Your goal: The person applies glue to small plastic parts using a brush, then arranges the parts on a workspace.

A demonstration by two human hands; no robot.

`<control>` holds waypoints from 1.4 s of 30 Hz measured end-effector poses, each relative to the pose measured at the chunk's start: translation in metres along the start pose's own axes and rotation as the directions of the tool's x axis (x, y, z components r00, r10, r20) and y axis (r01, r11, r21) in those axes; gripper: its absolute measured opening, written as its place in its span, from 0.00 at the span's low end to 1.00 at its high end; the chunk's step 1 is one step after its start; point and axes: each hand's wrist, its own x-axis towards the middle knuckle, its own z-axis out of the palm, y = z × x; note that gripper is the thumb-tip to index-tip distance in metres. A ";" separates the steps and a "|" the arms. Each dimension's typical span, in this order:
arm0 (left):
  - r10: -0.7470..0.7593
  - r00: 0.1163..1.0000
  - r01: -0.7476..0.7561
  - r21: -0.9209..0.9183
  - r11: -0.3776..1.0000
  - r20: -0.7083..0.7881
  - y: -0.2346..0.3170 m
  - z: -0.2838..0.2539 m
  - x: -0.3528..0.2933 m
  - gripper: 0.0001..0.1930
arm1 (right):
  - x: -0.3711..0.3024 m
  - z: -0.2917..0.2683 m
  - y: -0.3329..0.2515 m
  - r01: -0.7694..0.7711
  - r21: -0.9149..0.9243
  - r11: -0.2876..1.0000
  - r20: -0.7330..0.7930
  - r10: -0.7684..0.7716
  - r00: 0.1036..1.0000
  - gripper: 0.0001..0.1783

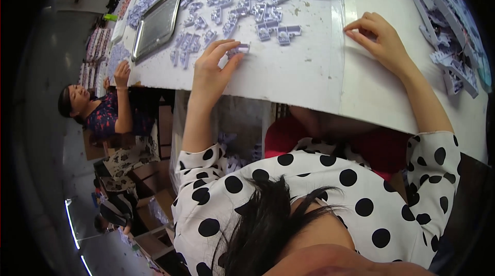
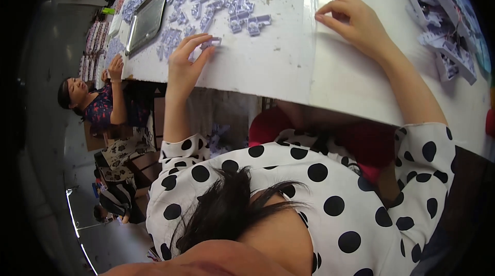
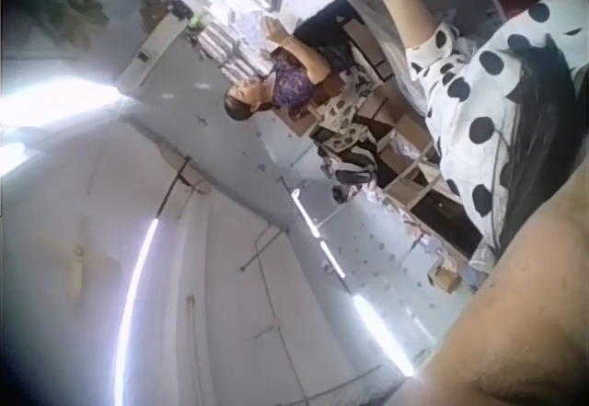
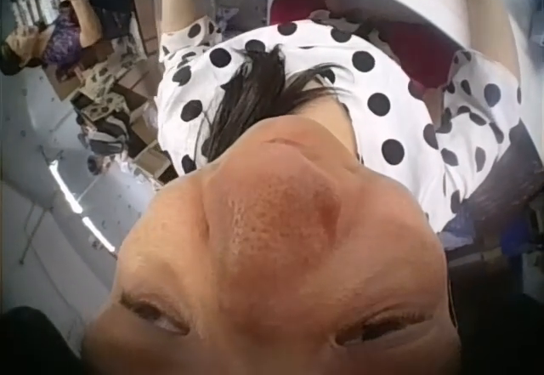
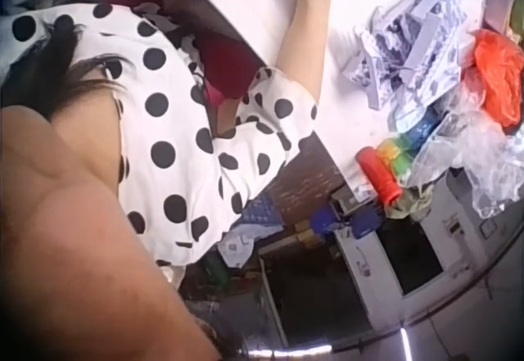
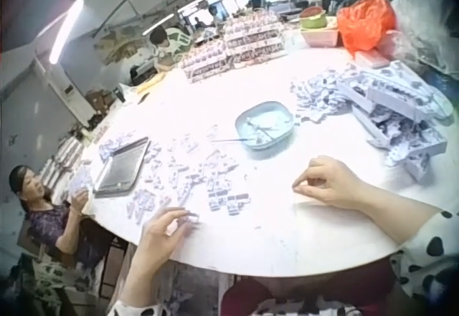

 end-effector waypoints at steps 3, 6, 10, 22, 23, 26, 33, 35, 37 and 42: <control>0.044 0.986 -0.017 0.166 0.986 -0.160 -0.003 0.020 -0.016 0.13 | 0.002 -0.001 0.002 0.043 -0.028 0.999 -0.006 -0.043 0.999 0.11; 0.127 0.866 -0.032 0.200 0.979 -0.484 0.023 0.027 -0.029 0.11 | -0.001 -0.011 -0.002 0.212 -0.043 0.976 -0.136 -0.216 0.967 0.12; -0.065 0.842 -0.037 -0.177 0.983 -0.536 0.061 0.058 -0.071 0.14 | -0.015 -0.041 -0.052 0.453 -0.269 0.850 -0.466 -0.526 0.711 0.14; 0.171 0.859 -0.054 0.247 0.968 -0.483 0.052 0.122 -0.069 0.17 | -0.216 -0.174 -0.174 0.881 -0.054 0.470 -0.547 -0.752 0.368 0.21; 0.165 0.861 -0.048 0.247 0.968 -0.482 0.054 0.125 -0.066 0.17 | -0.234 -0.185 -0.171 0.874 -0.084 0.478 -0.542 -0.758 0.362 0.21; 0.147 0.860 -0.027 0.245 0.969 -0.488 0.058 0.119 -0.066 0.17 | -0.300 -0.234 -0.128 0.848 -0.144 0.511 -0.544 -0.757 0.363 0.21; 0.178 0.870 -0.082 0.221 0.972 -0.459 0.071 0.108 -0.069 0.17 | -0.436 -0.277 -0.088 0.818 -0.396 0.417 -0.462 -0.860 0.215 0.20; 0.155 0.887 -0.043 0.258 0.965 -0.434 0.066 0.126 -0.060 0.18 | -0.338 -0.196 -0.139 0.755 -0.540 0.373 -0.425 -0.895 0.139 0.20; 0.088 0.880 0.036 0.250 0.968 -0.466 0.060 0.108 -0.085 0.19 | -0.369 -0.198 -0.127 0.695 -0.618 0.368 -0.406 -0.906 0.118 0.20; 0.126 0.871 -0.021 0.221 0.975 -0.476 0.086 0.099 -0.078 0.17 | -0.334 -0.195 -0.149 0.651 -0.558 0.515 -0.481 -0.840 0.253 0.20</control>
